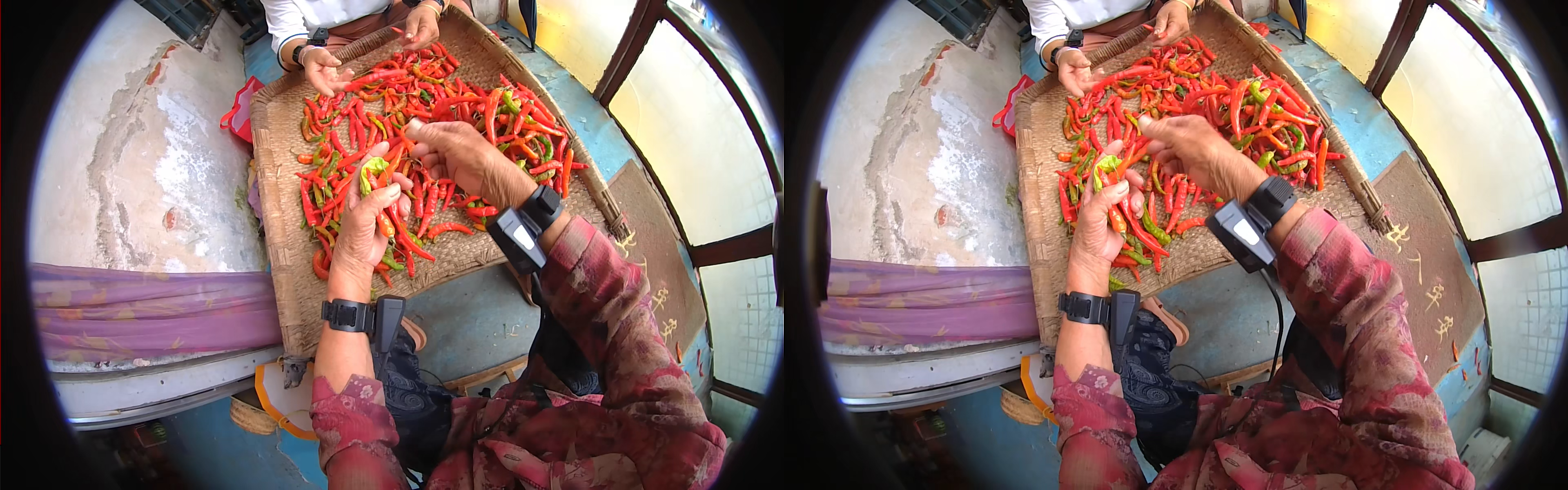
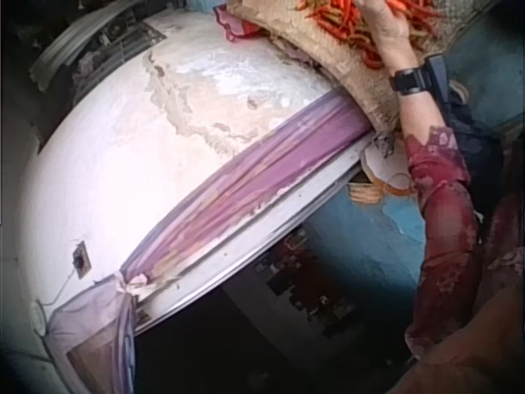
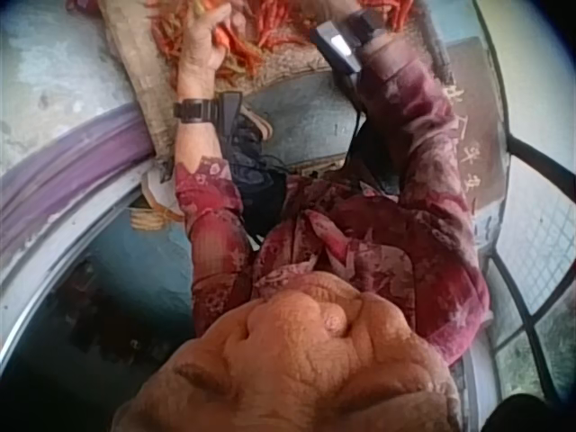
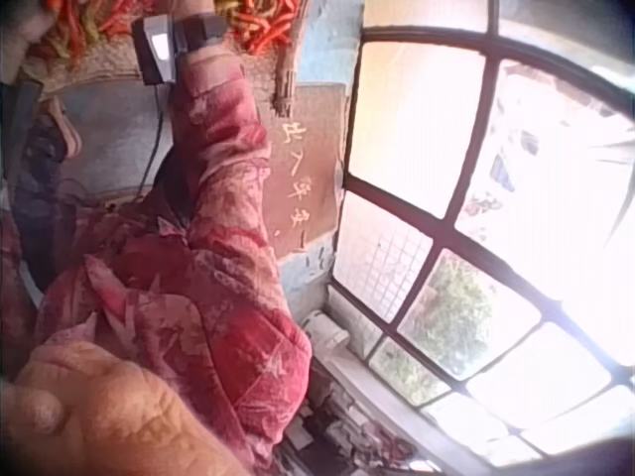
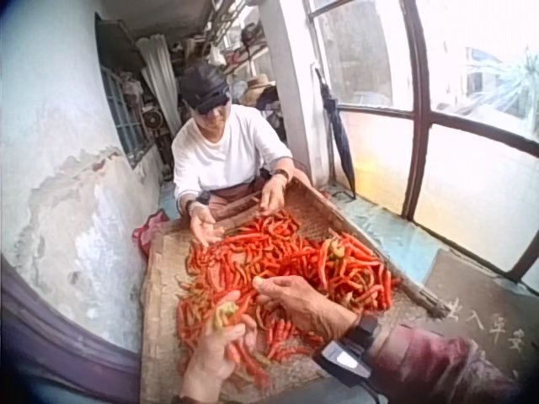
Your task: Two people sort through a pile of red and green chili peppers on a woven tray, plucking the stems off each one by hand and dropping them back onto the pile.
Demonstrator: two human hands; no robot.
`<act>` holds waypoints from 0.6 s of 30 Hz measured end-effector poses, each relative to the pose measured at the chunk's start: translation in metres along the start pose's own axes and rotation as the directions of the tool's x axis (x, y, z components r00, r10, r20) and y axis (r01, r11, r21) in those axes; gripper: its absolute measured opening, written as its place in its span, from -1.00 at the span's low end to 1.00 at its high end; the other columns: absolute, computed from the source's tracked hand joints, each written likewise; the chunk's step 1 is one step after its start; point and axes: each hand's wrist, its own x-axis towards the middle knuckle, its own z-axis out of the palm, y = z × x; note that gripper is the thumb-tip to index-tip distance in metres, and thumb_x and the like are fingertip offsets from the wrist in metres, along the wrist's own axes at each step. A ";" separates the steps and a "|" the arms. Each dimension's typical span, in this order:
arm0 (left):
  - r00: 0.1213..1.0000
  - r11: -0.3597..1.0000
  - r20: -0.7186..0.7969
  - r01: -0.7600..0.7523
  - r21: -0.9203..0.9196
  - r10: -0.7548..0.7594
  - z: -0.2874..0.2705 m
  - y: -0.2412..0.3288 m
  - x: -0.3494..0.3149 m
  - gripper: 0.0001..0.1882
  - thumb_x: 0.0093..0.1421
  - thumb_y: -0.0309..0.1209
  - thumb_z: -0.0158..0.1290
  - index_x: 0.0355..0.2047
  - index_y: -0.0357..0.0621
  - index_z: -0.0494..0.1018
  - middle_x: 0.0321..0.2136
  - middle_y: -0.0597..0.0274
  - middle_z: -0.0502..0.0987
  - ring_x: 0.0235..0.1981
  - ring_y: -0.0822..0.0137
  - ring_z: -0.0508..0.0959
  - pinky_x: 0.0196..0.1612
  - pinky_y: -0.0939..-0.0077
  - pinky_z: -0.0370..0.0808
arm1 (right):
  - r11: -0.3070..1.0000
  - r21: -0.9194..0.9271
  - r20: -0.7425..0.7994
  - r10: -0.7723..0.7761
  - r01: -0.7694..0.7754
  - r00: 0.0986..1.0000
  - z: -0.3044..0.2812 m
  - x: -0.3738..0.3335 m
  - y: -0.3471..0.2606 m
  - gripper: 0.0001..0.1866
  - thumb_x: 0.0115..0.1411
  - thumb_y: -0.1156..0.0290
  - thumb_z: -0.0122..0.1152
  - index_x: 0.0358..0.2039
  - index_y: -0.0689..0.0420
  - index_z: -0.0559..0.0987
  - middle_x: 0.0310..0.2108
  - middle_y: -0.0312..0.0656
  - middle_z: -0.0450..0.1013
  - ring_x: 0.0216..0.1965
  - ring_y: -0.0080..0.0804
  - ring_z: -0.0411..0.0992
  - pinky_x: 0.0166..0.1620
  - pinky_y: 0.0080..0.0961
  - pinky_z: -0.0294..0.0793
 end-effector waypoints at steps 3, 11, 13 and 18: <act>1.000 1.000 -0.005 -0.012 0.024 0.012 -0.002 -0.001 0.002 -0.37 0.00 -0.49 0.06 0.13 -0.09 0.17 -0.40 0.21 0.47 -0.54 0.43 0.45 -0.46 0.60 0.41 | 0.939 -0.320 0.203 -0.063 0.127 0.977 0.016 -0.008 0.006 -0.70 0.17 0.16 0.12 -0.51 0.14 0.50 -0.66 -0.38 0.39 -0.66 -0.71 0.24 -0.59 -0.74 0.19; 0.999 0.999 0.040 0.004 0.041 -0.006 0.004 0.000 0.000 -0.32 0.00 -0.49 0.06 0.16 -0.05 0.12 -0.37 0.19 0.45 -0.53 0.41 0.46 -0.45 0.56 0.41 | 0.976 -0.129 -0.009 -0.178 0.175 0.984 0.005 -0.001 -0.002 -0.73 0.17 0.21 0.12 -0.53 0.14 0.43 -0.67 -0.32 0.33 -0.69 -0.62 0.24 -0.63 -0.69 0.24; 0.999 0.999 0.052 0.010 0.050 -0.013 0.004 0.001 0.000 -0.31 0.00 -0.49 0.06 0.17 -0.05 0.10 -0.37 0.18 0.45 -0.53 0.40 0.46 -0.45 0.55 0.41 | 0.980 -0.112 -0.073 -0.172 0.163 0.982 0.001 0.001 -0.004 -0.72 0.17 0.20 0.11 -0.52 0.14 0.43 -0.64 -0.32 0.34 -0.67 -0.63 0.25 -0.62 -0.69 0.24; 0.997 0.998 0.071 0.020 0.057 -0.024 0.001 0.003 -0.002 -0.28 -0.02 -0.50 0.07 0.18 -0.11 0.07 -0.37 0.16 0.46 -0.54 0.42 0.44 -0.46 0.57 0.39 | 0.966 -0.055 -0.161 -0.259 0.253 0.952 -0.010 0.002 -0.018 -0.77 0.20 0.19 0.07 -0.46 0.06 0.41 -0.58 -0.41 0.34 -0.59 -0.69 0.27 -0.53 -0.74 0.28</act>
